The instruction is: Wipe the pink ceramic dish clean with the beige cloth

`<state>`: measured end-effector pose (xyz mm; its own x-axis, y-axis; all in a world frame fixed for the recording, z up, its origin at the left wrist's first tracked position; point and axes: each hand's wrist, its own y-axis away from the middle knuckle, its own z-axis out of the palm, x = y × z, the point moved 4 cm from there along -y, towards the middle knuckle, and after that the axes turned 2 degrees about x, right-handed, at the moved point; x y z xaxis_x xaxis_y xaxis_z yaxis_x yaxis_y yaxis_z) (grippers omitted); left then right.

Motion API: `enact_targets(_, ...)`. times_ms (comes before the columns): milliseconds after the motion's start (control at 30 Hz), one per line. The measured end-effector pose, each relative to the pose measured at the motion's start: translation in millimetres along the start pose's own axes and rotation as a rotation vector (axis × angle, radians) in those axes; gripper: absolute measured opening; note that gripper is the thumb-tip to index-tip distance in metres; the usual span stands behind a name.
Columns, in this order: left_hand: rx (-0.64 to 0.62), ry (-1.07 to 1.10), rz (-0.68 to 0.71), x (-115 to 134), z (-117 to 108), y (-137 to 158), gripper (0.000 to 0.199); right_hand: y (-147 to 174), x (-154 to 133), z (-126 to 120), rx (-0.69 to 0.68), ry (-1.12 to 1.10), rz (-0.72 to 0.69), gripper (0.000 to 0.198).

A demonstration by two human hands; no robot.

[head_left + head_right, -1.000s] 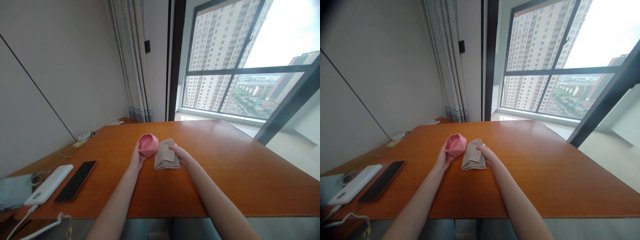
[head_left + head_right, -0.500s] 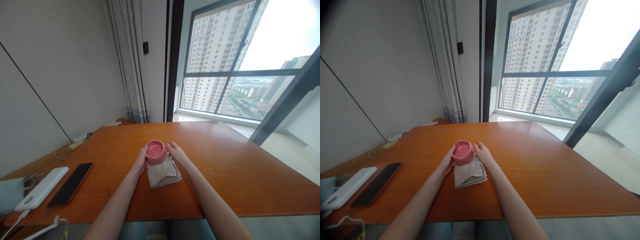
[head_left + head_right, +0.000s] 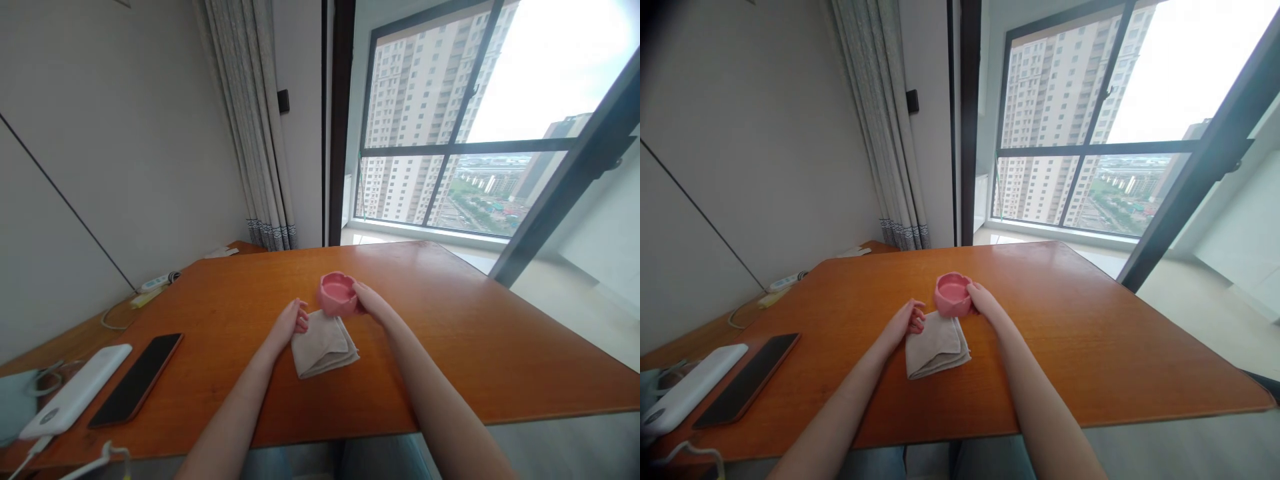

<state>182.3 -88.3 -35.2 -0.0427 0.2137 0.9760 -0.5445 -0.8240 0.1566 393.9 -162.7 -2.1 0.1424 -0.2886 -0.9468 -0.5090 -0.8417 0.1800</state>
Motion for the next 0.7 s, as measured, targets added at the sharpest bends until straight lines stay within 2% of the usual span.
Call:
enact_targets(100, -0.033, -0.177, 0.093, -2, 2, 0, 0.025, -17, 12, -54, 0.135, 0.028, 0.051, 0.021)
enact_targets(200, -0.055, -0.255, 0.125, -3, 6, 3, 0.021, -27, 32, -108, 0.266, 0.091, 0.118, 0.025)
enact_targets(333, -0.069, -0.286, 0.15, -2, 8, 5, 0.021, -31, 60, -155, 0.388, 0.171, 0.189, 0.025)
enact_targets(433, -0.088, -0.283, 0.159, -1, 9, 6, 0.021, -35, 77, -168, 0.418, 0.209, 0.218, 0.028)
enact_targets(700, -0.136, -0.417, 0.16, -3, 8, 4, 0.022, -57, 95, -172, 0.365, 0.312, 0.251, 0.039)
